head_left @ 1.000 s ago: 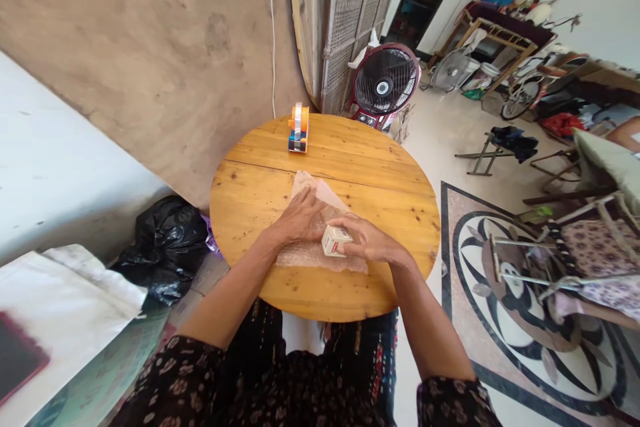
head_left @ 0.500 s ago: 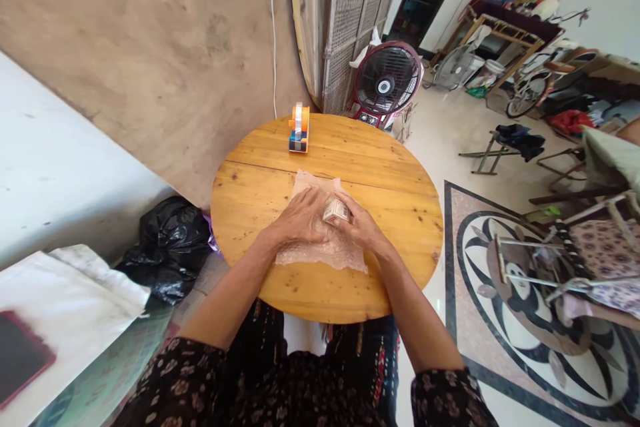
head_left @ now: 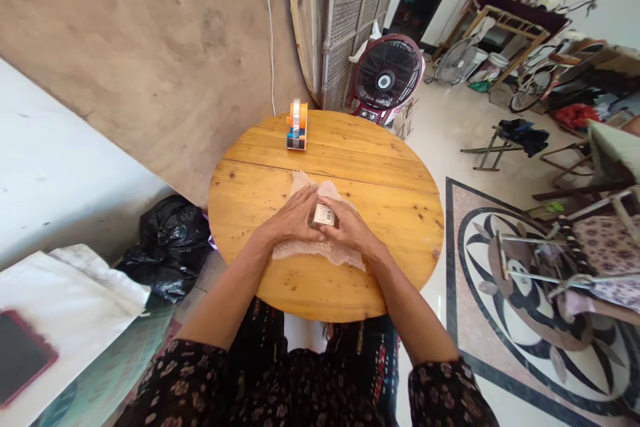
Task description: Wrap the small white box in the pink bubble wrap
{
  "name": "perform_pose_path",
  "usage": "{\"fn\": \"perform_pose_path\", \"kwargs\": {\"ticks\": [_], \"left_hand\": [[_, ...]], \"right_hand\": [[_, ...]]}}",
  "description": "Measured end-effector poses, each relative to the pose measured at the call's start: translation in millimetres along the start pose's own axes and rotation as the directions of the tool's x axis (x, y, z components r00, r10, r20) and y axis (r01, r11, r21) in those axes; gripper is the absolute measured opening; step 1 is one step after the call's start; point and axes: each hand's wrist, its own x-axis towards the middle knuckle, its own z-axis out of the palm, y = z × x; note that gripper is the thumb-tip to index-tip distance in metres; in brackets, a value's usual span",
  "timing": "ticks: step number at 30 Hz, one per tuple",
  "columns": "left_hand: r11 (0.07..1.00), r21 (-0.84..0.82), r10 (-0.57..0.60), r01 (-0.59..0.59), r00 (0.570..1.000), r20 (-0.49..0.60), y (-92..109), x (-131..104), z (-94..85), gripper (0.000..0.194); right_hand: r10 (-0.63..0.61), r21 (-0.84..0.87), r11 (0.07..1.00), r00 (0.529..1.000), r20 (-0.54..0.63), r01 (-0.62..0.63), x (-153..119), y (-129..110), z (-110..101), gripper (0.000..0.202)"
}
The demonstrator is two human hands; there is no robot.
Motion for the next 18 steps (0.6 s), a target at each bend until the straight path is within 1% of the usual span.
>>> {"fn": "perform_pose_path", "kwargs": {"ticks": [2,4,7,12,18], "left_hand": [[1.000,-0.015,-0.005,0.005,1.000,0.012,-1,-1,0.1,0.101],[1.000,-0.019,-0.014,0.014,1.000,0.019,-1,-2,-0.2,0.108],[1.000,-0.028,-0.004,0.005,1.000,0.029,2,-2,-3.7,0.115],[0.997,-0.072,0.043,-0.039,0.998,0.055,8,-1,-13.4,0.106],[0.998,-0.064,0.030,-0.026,0.997,0.072,8,0,-15.4,0.108]], "right_hand": [[-0.018,0.002,1.000,1.000,-0.006,0.018,-1,4,2,0.071],[-0.024,0.002,1.000,1.000,-0.017,0.025,-3,9,3,0.072],[-0.006,-0.002,1.000,0.999,-0.036,0.006,-8,16,2,0.072],[0.077,-0.021,0.997,0.996,-0.032,-0.078,-15,17,-1,0.065],[0.076,0.015,0.997,0.996,-0.046,-0.075,-15,17,-1,0.064]]}}
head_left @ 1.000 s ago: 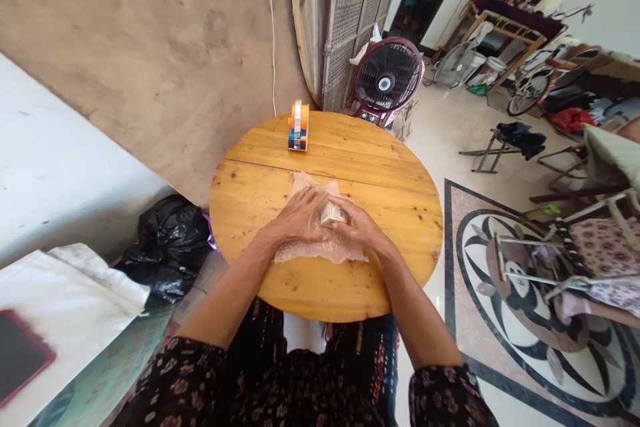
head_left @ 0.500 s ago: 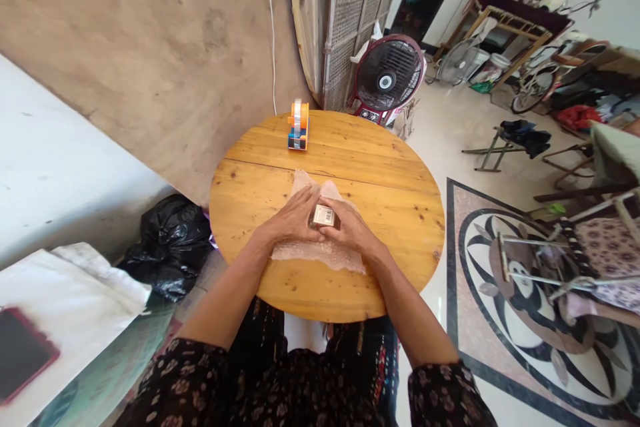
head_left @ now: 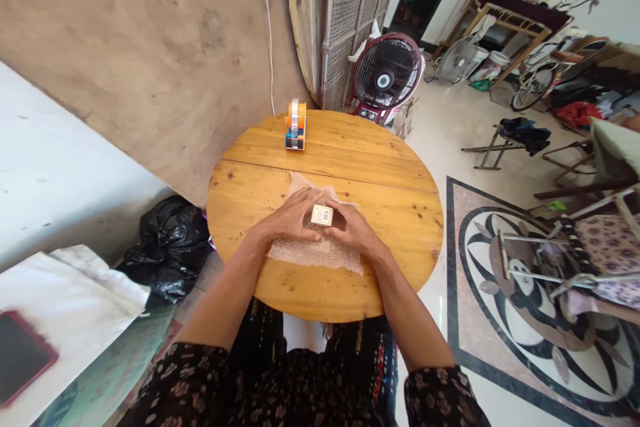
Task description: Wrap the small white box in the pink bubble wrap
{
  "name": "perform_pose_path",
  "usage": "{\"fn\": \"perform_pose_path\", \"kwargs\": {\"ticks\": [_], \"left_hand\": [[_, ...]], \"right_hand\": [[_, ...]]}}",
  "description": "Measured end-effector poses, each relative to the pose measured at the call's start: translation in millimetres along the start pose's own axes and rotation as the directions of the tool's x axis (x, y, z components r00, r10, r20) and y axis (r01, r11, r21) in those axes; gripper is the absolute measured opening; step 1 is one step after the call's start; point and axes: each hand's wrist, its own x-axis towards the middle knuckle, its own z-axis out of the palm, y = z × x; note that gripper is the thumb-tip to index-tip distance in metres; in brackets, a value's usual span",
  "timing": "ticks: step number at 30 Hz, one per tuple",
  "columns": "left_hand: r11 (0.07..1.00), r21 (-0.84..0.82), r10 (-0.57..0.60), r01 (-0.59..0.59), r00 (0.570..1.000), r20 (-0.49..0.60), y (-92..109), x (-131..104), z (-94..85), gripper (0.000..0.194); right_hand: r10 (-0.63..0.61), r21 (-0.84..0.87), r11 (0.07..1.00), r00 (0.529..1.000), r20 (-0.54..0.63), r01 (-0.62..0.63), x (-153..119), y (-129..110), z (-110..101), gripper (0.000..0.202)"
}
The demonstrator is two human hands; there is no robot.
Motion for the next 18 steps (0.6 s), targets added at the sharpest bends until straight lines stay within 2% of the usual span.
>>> {"fn": "perform_pose_path", "kwargs": {"ticks": [3,11,18], "left_hand": [[1.000,-0.001,-0.005,0.005,1.000,-0.007,3.6,-0.5,-2.1,0.102],[0.996,-0.070,-0.050,0.049,0.999,-0.002,8.2,-7.0,-9.1,0.083],[0.998,-0.034,-0.055,0.055,0.998,0.023,7.5,-5.8,-9.1,0.083]], "right_hand": [[-0.008,0.018,1.000,1.000,-0.003,0.008,-0.1,-0.3,0.7,0.066],[-0.012,0.012,1.000,1.000,-0.002,0.012,-0.2,-1.9,-1.0,0.057],[0.016,0.025,1.000,1.000,0.001,-0.016,-1.9,-2.4,-2.9,0.056]]}}
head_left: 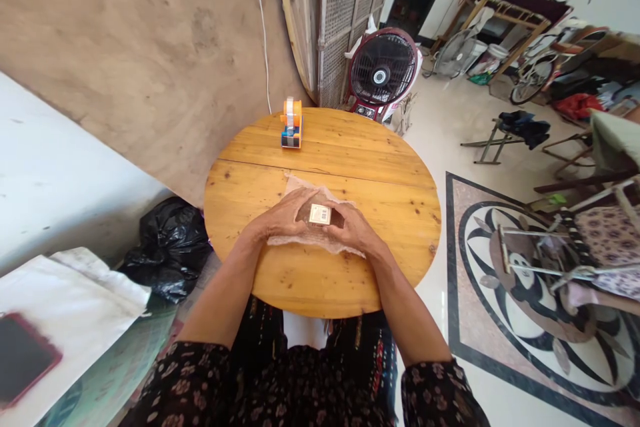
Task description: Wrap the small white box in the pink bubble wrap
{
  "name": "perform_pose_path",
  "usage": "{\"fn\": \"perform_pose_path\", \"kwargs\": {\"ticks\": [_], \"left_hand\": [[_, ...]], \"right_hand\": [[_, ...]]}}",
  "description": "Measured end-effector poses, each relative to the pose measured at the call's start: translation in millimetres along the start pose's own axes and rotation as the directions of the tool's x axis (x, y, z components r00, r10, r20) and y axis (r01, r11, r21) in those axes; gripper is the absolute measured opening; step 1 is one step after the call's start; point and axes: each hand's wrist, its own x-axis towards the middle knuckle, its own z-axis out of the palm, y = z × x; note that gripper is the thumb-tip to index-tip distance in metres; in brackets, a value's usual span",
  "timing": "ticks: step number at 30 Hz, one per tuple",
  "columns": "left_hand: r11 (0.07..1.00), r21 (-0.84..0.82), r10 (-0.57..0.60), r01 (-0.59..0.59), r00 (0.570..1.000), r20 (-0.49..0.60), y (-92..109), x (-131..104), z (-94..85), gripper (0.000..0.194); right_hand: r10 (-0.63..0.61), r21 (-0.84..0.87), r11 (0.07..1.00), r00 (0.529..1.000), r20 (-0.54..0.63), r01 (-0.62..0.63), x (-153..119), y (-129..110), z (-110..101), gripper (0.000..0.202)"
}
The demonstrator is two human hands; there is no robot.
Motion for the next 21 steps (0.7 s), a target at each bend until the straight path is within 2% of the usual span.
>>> {"fn": "perform_pose_path", "kwargs": {"ticks": [12,18,21], "left_hand": [[0.998,0.065,0.014,-0.016,1.000,0.026,-8.9,3.2,4.8,0.085],[1.000,0.021,0.001,-0.001,1.000,-0.016,-6.7,2.9,3.3,0.082],[0.998,-0.054,0.007,-0.010,0.998,-0.055,-6.6,2.2,2.1,0.080]], "right_hand": [[0.028,-0.019,0.999,0.999,0.020,-0.028,-1.8,-5.7,-4.3,0.052],[0.008,0.009,1.000,0.999,0.038,-0.008,-4.0,-5.5,-6.6,0.057],[-0.003,0.059,0.998,0.999,0.054,-0.001,-4.7,-3.4,-6.8,0.065]]}}
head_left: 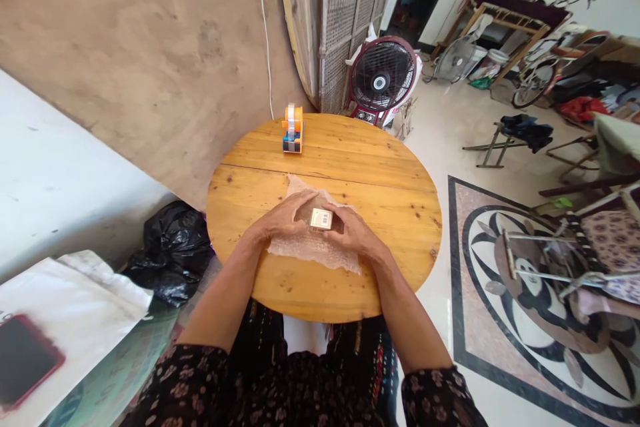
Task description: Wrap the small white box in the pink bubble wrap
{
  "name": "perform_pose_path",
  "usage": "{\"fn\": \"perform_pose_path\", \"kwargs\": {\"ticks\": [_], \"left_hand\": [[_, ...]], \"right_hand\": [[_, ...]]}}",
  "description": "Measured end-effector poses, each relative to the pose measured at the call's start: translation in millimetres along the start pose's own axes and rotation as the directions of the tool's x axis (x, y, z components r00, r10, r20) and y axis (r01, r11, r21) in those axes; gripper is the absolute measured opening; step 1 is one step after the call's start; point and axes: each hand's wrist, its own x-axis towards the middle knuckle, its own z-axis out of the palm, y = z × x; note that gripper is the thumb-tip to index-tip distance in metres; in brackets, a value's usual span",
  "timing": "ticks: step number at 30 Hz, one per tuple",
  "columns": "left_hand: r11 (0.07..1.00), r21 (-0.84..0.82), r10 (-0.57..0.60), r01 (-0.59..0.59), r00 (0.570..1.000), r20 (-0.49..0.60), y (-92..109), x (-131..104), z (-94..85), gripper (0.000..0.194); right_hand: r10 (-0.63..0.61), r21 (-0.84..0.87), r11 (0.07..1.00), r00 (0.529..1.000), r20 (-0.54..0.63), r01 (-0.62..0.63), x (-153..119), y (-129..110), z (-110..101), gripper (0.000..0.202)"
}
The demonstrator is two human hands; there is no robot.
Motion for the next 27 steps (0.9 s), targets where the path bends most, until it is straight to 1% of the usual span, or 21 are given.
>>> {"fn": "perform_pose_path", "kwargs": {"ticks": [2,4,5,7,11,13,16,19,23,25,27], "left_hand": [[0.996,-0.091,-0.014,0.011,0.999,-0.029,0,-1,-0.6,0.076],[0.982,-0.189,-0.035,0.027,0.999,-0.041,2,-2,-2.3,0.075],[0.974,-0.223,-0.040,0.032,0.999,-0.035,4,-2,-3.9,0.075],[0.972,-0.230,-0.040,0.041,0.999,0.009,12,-4,-8.8,0.074],[0.988,-0.149,-0.008,0.032,0.987,0.162,33,-15,-18.8,0.068],[0.995,-0.095,0.003,0.015,0.983,0.184,42,-24,-19.6,0.073],[0.998,0.051,-0.040,0.033,0.987,0.153,48,-37,-14.2,0.086],[0.988,0.142,-0.071,0.053,0.990,0.124,52,-46,-5.5,0.090],[0.964,0.266,-0.039,0.025,0.998,0.048,62,-51,4.8,0.095],[0.941,0.340,-0.005,-0.005,1.000,0.028,68,-51,9.8,0.089],[0.913,0.408,0.018,-0.023,1.000,0.017,73,-51,15.7,0.077]], "right_hand": [[-0.001,0.095,0.995,1.000,-0.014,0.002,0,3,1,0.072],[0.023,0.216,0.976,0.999,-0.043,-0.013,0,8,3,0.073],[0.038,0.272,0.962,0.998,-0.056,-0.022,0,10,4,0.071],[0.056,0.349,0.937,0.996,-0.072,-0.028,1,16,6,0.066],[0.071,0.373,0.927,0.992,-0.103,-0.028,2,19,5,0.057],[0.093,0.375,0.926,0.989,-0.119,-0.042,2,17,3,0.056],[0.111,0.399,0.915,0.988,-0.111,-0.059,1,12,0,0.058],[0.120,0.395,0.916,0.987,-0.109,-0.067,1,12,1,0.058],[0.051,0.368,0.930,0.991,-0.120,-0.004,3,19,4,0.057],[0.026,0.362,0.932,0.994,-0.109,0.015,3,22,4,0.057],[0.021,0.355,0.935,0.995,-0.098,0.015,3,23,5,0.057]]}}
